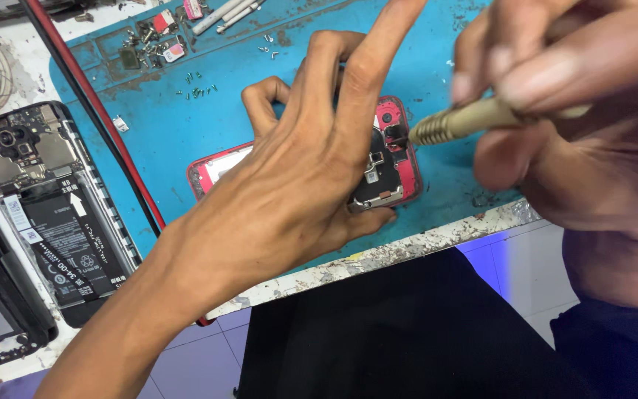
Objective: The person works on a disassembled red smartphone on a repair mat, using a metal pry tool and tweezers to lift and detach the display assembly and its flex cable from the frame. They then use a screwdriver to work on components inside the phone frame, repositioning the device repeatedly by hand.
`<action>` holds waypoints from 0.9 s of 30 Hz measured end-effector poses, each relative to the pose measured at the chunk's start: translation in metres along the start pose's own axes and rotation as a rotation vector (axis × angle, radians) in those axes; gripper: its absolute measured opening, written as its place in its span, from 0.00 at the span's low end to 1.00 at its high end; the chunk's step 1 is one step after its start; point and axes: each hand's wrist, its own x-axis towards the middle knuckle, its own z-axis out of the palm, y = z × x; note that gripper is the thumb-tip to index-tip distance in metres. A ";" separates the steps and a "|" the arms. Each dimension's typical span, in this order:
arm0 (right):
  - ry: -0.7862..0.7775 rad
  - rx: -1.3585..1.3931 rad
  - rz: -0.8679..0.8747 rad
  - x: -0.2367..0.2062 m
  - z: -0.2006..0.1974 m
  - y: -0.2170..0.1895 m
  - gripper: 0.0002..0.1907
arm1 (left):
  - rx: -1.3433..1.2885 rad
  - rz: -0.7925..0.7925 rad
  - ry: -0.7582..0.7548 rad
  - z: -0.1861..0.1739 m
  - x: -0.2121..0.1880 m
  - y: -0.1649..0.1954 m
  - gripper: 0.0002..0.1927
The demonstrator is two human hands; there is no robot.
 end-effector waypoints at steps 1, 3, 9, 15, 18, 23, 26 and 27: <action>-0.001 -0.009 -0.010 0.000 0.001 -0.001 0.17 | -0.018 -0.014 -0.009 0.000 0.000 0.000 0.68; -0.006 -0.041 -0.012 -0.001 0.002 -0.001 0.17 | -0.026 -0.046 -0.032 -0.001 0.000 0.000 0.68; 0.009 -0.094 -0.012 -0.004 0.003 -0.007 0.20 | -0.083 -0.029 -0.016 -0.005 0.001 0.003 0.68; 0.006 -0.133 -0.023 -0.002 0.006 -0.012 0.22 | -0.067 -0.052 -0.037 -0.004 0.002 0.004 0.68; 0.002 -0.150 -0.023 0.000 0.008 -0.013 0.23 | -0.065 -0.063 -0.050 -0.004 0.002 0.004 0.68; -0.008 -0.185 -0.028 -0.001 0.008 -0.011 0.25 | -0.073 -0.012 0.004 -0.006 0.001 0.001 0.69; 0.041 -0.105 0.060 -0.005 0.005 -0.012 0.17 | -0.058 0.050 0.087 -0.009 0.002 0.000 0.66; 0.041 -0.107 0.103 -0.006 0.003 -0.012 0.11 | -0.075 0.030 0.092 -0.009 0.002 0.000 0.63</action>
